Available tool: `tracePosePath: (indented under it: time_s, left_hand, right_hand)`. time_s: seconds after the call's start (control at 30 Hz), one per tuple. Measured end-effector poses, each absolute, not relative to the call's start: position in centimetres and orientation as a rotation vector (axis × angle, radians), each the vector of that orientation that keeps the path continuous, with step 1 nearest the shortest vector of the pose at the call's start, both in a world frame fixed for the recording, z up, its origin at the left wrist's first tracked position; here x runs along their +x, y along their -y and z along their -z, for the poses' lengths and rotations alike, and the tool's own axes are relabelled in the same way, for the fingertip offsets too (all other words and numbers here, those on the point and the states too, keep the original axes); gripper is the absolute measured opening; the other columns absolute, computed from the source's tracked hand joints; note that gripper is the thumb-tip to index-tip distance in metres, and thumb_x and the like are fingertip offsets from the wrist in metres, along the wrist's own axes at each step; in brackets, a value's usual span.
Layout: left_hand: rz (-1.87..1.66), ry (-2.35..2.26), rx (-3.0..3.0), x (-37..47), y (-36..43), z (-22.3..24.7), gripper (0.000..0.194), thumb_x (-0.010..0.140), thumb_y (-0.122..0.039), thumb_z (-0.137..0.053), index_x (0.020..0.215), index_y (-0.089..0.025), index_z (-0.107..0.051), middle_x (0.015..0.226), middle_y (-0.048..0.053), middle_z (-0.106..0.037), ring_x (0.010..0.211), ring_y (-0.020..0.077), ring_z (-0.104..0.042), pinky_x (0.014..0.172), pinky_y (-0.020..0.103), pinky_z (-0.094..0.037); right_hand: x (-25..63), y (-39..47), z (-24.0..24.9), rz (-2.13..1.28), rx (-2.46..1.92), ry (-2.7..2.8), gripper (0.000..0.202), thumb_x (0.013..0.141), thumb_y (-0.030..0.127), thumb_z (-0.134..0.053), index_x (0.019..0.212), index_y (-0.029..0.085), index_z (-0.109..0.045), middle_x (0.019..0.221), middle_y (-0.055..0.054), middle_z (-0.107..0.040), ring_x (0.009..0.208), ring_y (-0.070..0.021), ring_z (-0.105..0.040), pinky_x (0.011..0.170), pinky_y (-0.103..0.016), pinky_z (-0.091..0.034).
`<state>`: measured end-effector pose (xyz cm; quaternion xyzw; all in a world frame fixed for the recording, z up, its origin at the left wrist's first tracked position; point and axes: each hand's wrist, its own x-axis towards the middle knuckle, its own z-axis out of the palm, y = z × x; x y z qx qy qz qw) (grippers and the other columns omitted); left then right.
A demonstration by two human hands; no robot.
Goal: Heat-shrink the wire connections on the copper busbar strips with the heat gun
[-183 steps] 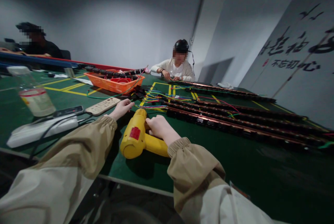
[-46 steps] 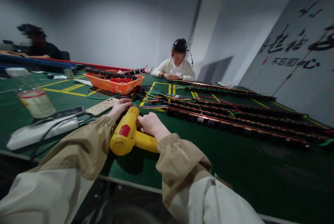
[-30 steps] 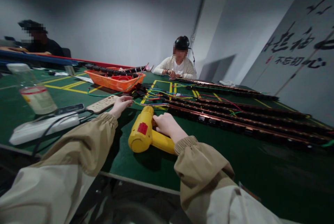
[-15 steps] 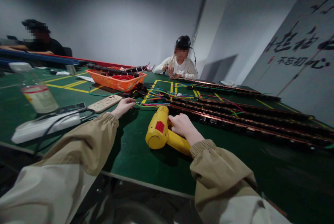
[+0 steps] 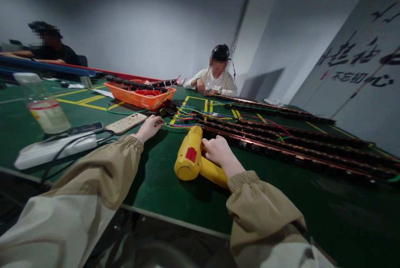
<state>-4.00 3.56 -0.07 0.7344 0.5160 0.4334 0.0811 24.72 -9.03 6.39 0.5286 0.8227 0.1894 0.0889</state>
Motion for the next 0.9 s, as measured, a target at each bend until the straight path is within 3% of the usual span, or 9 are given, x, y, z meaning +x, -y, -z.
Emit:
tracePosePath:
  time_s: [0.4, 0.9]
  left_hand:
    - [-1.189, -1.739, 2.225, -3.6, -2.6, -0.7, 0.013, 0.083, -0.026, -0.054, 0.092, -0.025, -0.062, 0.093, 0.004, -0.057, 0.076, 0.0170, -0.057, 0.057, 0.024, -0.037]
    - [-1.171, -1.539, 2.274, -4.8, -4.1, -0.1, 0.025, 0.083, -0.026, -0.044, 0.093, -0.019, -0.065, 0.089, 0.005, -0.059, 0.080, 0.0186, -0.056, 0.071, 0.028, -0.043]
  right_hand:
    - [21.8, 8.4, -6.1, -0.520, 1.480, -2.496, 0.031, 0.089, 0.039, -0.053, 0.107, 0.014, -0.056, 0.102, -0.005, -0.060, 0.090, -0.0154, -0.059, 0.082, -0.038, -0.049]
    - [13.7, 7.1, -5.7, -0.519, 1.278, -2.683, 0.033, 0.089, 0.039, -0.053, 0.110, 0.014, -0.055, 0.105, -0.006, -0.059, 0.094, -0.0168, -0.058, 0.085, -0.040, -0.047]
